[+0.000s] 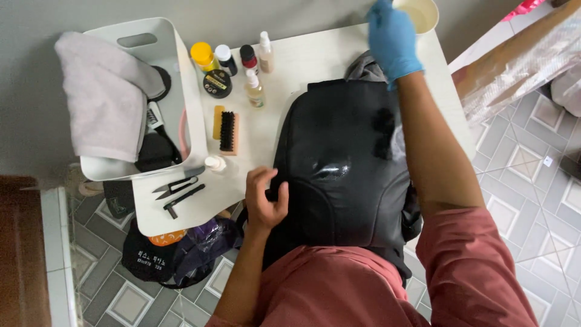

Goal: The person cleans a black bag by first wiping it with a gray cloth, then scraping the surface with a small metal tool. They spray a liquid onto the bag and scrub it with a toothbrush, followed by wiping the surface again with the cloth.

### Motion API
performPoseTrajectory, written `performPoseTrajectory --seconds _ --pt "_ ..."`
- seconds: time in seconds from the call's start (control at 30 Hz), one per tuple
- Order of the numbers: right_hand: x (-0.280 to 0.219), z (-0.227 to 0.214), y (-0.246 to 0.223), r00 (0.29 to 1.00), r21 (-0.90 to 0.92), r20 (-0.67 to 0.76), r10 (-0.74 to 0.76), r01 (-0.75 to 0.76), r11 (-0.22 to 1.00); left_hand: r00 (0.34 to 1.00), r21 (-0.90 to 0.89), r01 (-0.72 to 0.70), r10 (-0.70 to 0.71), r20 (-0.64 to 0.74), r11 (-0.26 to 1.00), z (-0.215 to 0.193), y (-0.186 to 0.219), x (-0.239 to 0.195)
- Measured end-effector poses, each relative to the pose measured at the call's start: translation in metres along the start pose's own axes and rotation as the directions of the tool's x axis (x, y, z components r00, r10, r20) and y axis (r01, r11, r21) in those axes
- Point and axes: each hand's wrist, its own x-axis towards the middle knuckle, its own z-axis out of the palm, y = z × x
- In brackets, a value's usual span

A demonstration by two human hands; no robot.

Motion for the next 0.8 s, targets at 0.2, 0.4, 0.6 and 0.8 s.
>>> performPoseTrajectory --seconds 0.2,0.4,0.6,0.8 --pt "0.003 -0.09 0.047 0.888 -0.227 0.199 0.415 -0.37 0.901 0.979 -0.178 0.199 -0.187 0.083 0.964 0.016 -0.007 0.051" --pt "-0.001 -0.058 0.105 0.883 -0.425 0.236 0.406 -0.282 0.86 0.944 -0.105 0.282 -0.256 0.206 0.954 0.02 -0.008 0.052" --pt "-0.011 -0.069 0.093 0.906 -0.347 0.223 0.359 -0.27 0.898 0.949 -0.108 0.279 -0.257 0.183 0.954 0.019 -0.009 0.054" --pt "-0.043 -0.119 0.073 0.966 -0.224 -0.258 -0.038 -0.022 0.974 0.943 -0.078 0.292 -0.273 0.191 0.953 0.022 -0.013 0.048"
